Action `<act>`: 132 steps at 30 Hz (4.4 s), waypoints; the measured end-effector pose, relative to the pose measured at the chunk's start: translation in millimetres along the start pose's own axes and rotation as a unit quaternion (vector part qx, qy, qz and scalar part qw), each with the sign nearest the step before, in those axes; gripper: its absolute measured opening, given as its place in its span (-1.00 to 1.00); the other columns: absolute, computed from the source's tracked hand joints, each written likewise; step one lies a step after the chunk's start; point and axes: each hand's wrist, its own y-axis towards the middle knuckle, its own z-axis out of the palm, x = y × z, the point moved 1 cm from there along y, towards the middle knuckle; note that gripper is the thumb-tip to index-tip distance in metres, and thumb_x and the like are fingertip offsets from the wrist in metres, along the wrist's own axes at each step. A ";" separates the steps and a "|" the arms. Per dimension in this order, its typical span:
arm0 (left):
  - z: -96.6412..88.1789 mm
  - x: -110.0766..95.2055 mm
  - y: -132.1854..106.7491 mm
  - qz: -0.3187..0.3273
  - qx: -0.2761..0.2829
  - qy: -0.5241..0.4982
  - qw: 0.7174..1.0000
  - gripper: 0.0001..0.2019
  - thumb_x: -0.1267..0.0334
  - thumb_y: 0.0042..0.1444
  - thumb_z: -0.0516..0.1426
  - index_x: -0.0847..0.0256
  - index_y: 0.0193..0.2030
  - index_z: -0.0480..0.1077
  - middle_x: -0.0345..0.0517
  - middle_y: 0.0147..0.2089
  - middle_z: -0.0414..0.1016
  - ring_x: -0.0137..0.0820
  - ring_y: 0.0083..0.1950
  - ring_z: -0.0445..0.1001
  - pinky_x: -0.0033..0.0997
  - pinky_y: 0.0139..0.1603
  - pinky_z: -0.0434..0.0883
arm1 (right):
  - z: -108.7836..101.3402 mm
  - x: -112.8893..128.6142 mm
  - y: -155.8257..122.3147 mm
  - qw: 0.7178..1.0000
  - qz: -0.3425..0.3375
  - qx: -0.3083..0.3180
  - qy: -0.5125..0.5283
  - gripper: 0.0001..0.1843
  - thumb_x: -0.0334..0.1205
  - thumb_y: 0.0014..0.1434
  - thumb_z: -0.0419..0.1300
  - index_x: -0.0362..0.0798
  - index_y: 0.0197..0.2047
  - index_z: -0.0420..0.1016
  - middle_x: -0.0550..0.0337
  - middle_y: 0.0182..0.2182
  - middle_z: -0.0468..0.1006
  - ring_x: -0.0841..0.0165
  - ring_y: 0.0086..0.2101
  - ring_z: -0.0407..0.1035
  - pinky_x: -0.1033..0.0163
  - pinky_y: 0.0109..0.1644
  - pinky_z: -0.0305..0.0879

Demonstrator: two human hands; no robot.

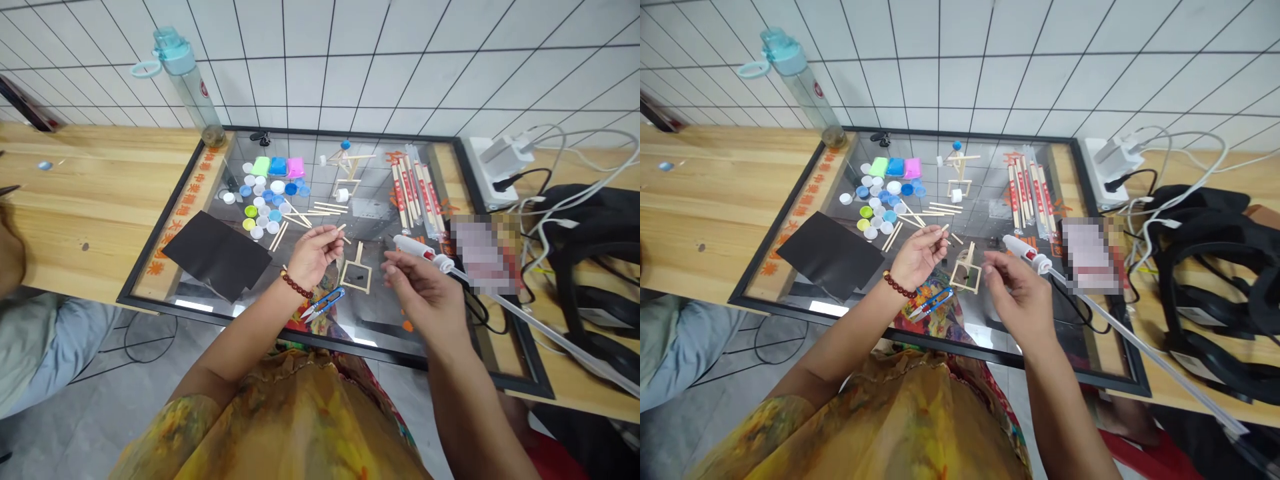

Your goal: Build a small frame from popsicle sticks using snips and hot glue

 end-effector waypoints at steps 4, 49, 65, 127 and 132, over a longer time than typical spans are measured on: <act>-0.9 -1.4 0.4 -0.026 0.004 -0.005 1.000 -0.90 0.44 0.03 0.19 0.29 -0.27 0.42 -0.22 -0.48 0.45 -0.58 -0.48 0.42 -0.56 -0.40 0.38 | -5.3 4.2 6.8 0.994 -0.010 0.050 -0.098 -0.68 -0.15 0.16 0.20 0.05 0.00 0.48 0.05 -0.12 0.53 0.29 -0.32 0.48 0.18 -0.34 0.44; 0.0 17.7 -7.8 0.178 0.105 0.468 0.859 -0.81 0.41 0.11 0.10 0.27 -0.22 0.54 -0.04 -0.20 0.55 -0.53 -0.42 0.43 -0.52 -0.38 0.42 | 20.0 -13.7 6.4 0.958 -0.137 -0.166 -0.191 -0.93 -0.29 0.18 0.18 -0.03 -0.26 0.50 0.18 -0.38 0.49 0.39 -0.40 0.37 0.24 -0.26 0.33; 0.2 17.7 -11.9 0.285 0.119 0.536 0.786 -0.83 0.42 0.12 0.10 0.20 -0.27 0.53 -0.06 -0.25 0.57 -0.41 -0.23 0.49 -0.45 -0.20 0.37 | 21.3 -18.9 2.5 0.960 -0.128 -0.119 -0.218 -0.86 -0.24 0.24 0.11 0.02 -0.17 0.47 0.09 -0.27 0.50 0.27 -0.23 0.43 0.13 -0.13 0.38; 1.7 16.3 -11.4 0.294 0.122 0.494 0.809 -0.86 0.47 0.04 0.16 0.22 -0.33 0.54 -0.07 -0.29 0.57 -0.44 -0.26 0.50 -0.48 -0.26 0.39 | 32.1 -19.5 3.7 0.975 0.052 -0.144 0.160 -0.82 -0.17 0.10 0.30 -0.01 -0.20 0.52 0.21 -0.37 0.62 0.34 -0.36 0.56 0.16 -0.15 0.52; -0.4 18.3 -9.2 0.315 0.120 0.488 0.805 -0.85 0.49 0.03 0.15 0.25 -0.32 0.54 -0.05 -0.30 0.58 -0.43 -0.27 0.52 -0.48 -0.29 0.42 | 33.4 -18.7 2.9 0.974 0.052 -0.146 0.165 -0.79 -0.17 0.06 0.33 -0.01 -0.20 0.53 0.21 -0.36 0.62 0.37 -0.37 0.54 0.21 -0.18 0.51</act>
